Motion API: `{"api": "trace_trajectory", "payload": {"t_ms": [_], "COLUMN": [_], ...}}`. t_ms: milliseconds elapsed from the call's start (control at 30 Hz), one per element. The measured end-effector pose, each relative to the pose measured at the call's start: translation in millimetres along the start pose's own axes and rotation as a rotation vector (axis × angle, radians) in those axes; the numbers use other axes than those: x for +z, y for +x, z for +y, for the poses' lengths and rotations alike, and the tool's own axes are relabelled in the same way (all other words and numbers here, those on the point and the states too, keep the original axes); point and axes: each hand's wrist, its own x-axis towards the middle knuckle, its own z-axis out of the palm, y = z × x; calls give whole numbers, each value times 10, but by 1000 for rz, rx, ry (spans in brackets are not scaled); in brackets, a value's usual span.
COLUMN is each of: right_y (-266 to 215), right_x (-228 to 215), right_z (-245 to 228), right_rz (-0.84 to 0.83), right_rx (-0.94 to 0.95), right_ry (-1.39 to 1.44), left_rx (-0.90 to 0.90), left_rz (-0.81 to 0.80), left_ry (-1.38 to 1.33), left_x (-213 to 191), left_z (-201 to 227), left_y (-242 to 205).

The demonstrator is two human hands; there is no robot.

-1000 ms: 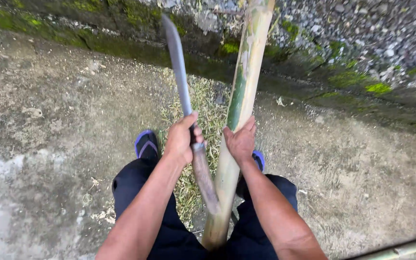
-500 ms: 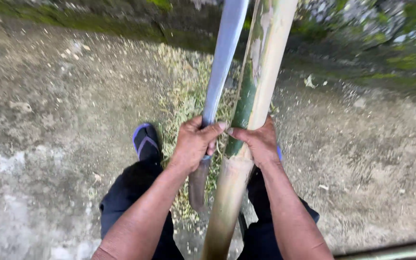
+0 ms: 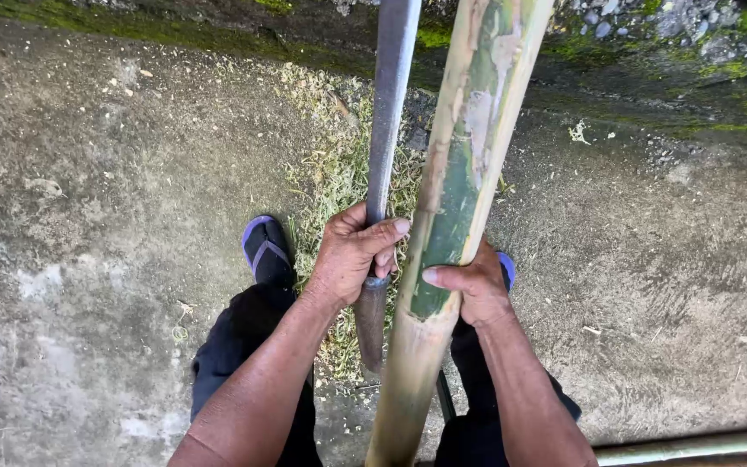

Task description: Scrape the outer layer of a bamboo pole using a machete.

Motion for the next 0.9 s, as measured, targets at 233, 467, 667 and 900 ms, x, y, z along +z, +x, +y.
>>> {"api": "trace_trajectory", "payload": {"t_ms": [233, 467, 667, 900], "right_y": [16, 113, -28, -91], "right_x": [-117, -263, -81, -45], "right_z": [112, 213, 213, 285], "right_rz": [-90, -100, 21, 128], "right_rx": [6, -38, 30, -40], "right_ry": [23, -53, -100, -68], "left_rx": [6, 93, 143, 70], "left_rz": [-2, 4, 3, 2], "left_ry": [-8, -9, -44, -47], "left_x": [10, 3, -47, 24], "left_z": [24, 156, 128, 175], "left_y": [-58, -245, -398, -374]}}
